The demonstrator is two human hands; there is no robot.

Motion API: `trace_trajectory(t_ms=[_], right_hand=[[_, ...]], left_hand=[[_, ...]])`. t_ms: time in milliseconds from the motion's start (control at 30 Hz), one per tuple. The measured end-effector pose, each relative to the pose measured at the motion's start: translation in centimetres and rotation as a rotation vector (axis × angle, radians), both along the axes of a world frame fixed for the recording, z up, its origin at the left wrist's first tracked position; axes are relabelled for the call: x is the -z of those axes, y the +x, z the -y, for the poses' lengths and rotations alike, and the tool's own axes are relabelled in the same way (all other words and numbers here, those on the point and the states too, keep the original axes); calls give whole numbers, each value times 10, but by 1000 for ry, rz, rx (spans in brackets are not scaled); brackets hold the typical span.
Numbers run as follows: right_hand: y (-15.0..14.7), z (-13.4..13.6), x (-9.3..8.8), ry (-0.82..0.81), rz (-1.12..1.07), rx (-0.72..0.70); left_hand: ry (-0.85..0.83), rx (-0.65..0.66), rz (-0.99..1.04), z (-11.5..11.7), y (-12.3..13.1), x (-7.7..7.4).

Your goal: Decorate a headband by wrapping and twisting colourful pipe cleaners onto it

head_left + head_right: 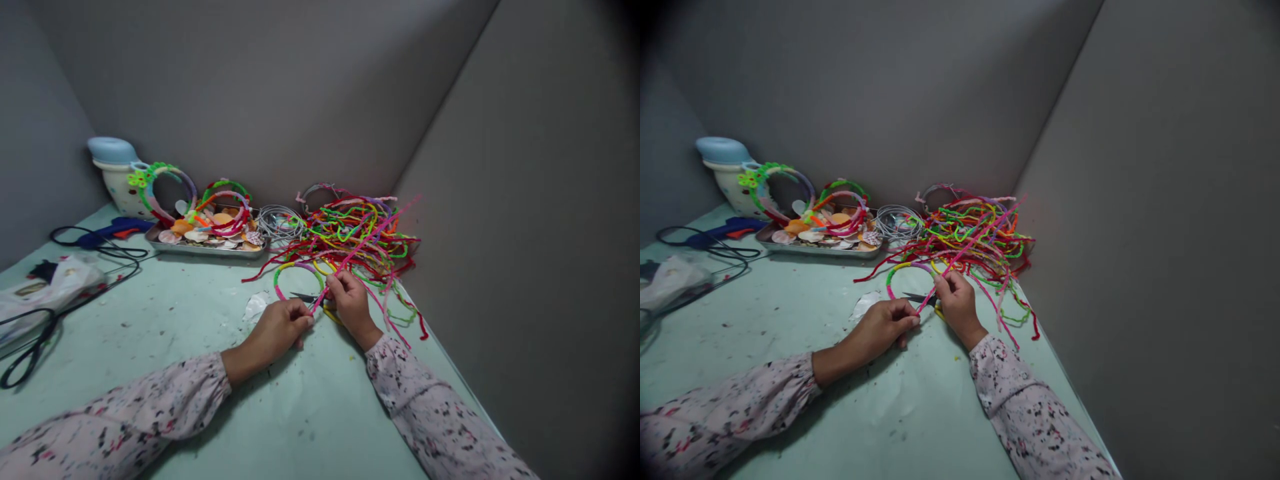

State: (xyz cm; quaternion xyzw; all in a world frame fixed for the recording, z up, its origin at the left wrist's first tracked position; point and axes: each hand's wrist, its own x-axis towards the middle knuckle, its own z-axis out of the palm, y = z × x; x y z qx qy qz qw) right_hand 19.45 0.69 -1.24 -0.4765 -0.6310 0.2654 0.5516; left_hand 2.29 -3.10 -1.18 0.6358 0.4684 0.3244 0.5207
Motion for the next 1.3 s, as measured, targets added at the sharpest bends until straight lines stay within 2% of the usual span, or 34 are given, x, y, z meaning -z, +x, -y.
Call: trace_trajectory(t_ms=[367,633,933,1133,1300], right_hand=[[0,-1,0,-98,-123,-76],[0,-2,-2,-144,-159,-76],[-4,0,-5,-134,-137,-77],[-1,-3,-4,-226,-259,-97],[2,-5,-4,-231,-307,-75]], left_hand=[[43,-13,-34,-2,-2,-3],[1,-31,38,-4,-1,2],[-21,-28,46,0,-2,-9],[-11,-27,13,-2,-2,-2],[-24,10,-22,0,-2,0]])
